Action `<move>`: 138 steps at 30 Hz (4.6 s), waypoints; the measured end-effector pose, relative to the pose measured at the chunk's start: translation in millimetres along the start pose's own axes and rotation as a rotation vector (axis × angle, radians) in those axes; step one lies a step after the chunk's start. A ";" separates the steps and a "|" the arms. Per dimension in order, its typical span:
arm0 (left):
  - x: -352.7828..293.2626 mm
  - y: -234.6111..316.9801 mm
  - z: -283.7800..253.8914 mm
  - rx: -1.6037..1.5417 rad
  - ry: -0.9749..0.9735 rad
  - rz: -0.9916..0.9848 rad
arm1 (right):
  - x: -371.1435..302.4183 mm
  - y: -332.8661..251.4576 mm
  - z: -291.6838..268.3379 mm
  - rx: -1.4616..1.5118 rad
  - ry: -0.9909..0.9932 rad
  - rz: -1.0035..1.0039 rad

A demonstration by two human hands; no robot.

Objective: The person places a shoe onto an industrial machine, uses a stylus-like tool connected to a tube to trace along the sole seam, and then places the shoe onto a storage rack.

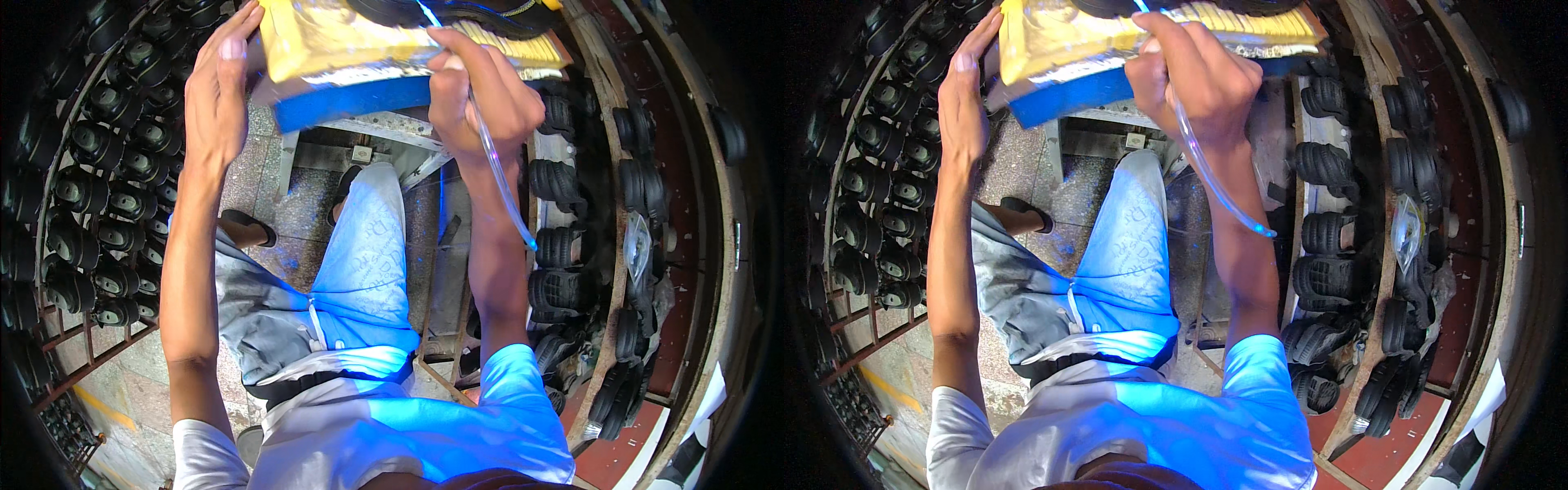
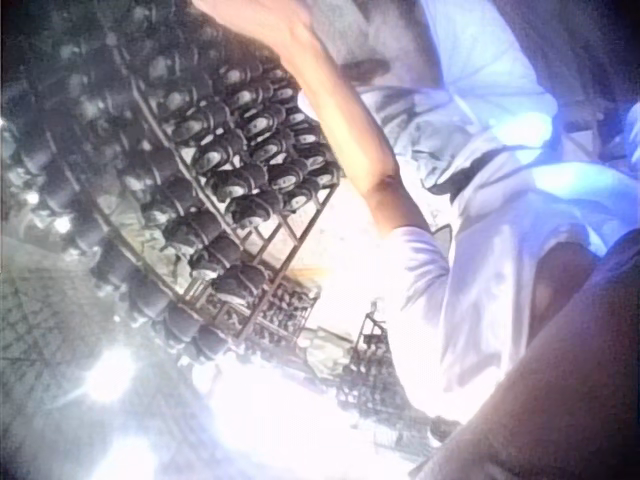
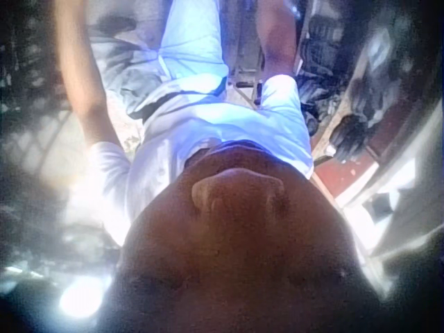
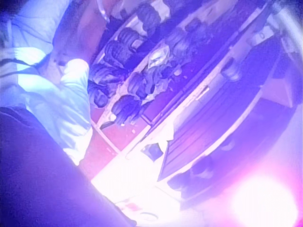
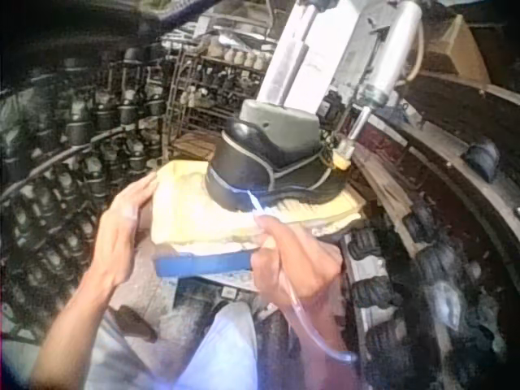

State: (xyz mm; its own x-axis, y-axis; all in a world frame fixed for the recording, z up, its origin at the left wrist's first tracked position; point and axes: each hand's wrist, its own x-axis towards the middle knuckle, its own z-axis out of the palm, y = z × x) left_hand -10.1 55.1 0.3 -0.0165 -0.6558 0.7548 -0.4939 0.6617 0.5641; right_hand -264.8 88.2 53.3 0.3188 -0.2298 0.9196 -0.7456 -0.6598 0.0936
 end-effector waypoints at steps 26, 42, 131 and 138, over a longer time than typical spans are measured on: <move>106.9 -127.2 50.8 -0.407 -0.156 -0.428 | -10.9 28.5 -127.0 -0.243 -0.083 0.244; 165.4 -172.8 115.0 -0.536 -0.247 -0.536 | 16.2 -16.0 -152.8 -0.231 -0.124 0.335; -217.4 37.7 -375.3 0.769 1.164 -0.474 | -7.7 -308.9 151.9 1.885 -0.962 0.559; -319.4 149.1 -178.0 0.448 0.513 -0.629 | -90.5 -361.6 127.6 2.088 -1.425 1.644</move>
State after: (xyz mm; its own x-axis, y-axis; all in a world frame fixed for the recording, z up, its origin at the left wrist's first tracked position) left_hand 76.3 427.8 -97.0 0.7026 -0.5346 0.4697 -0.5729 -0.0335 0.8189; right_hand 50.7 256.3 -112.5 0.8979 -0.1874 -0.3983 -0.0711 0.8313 -0.5513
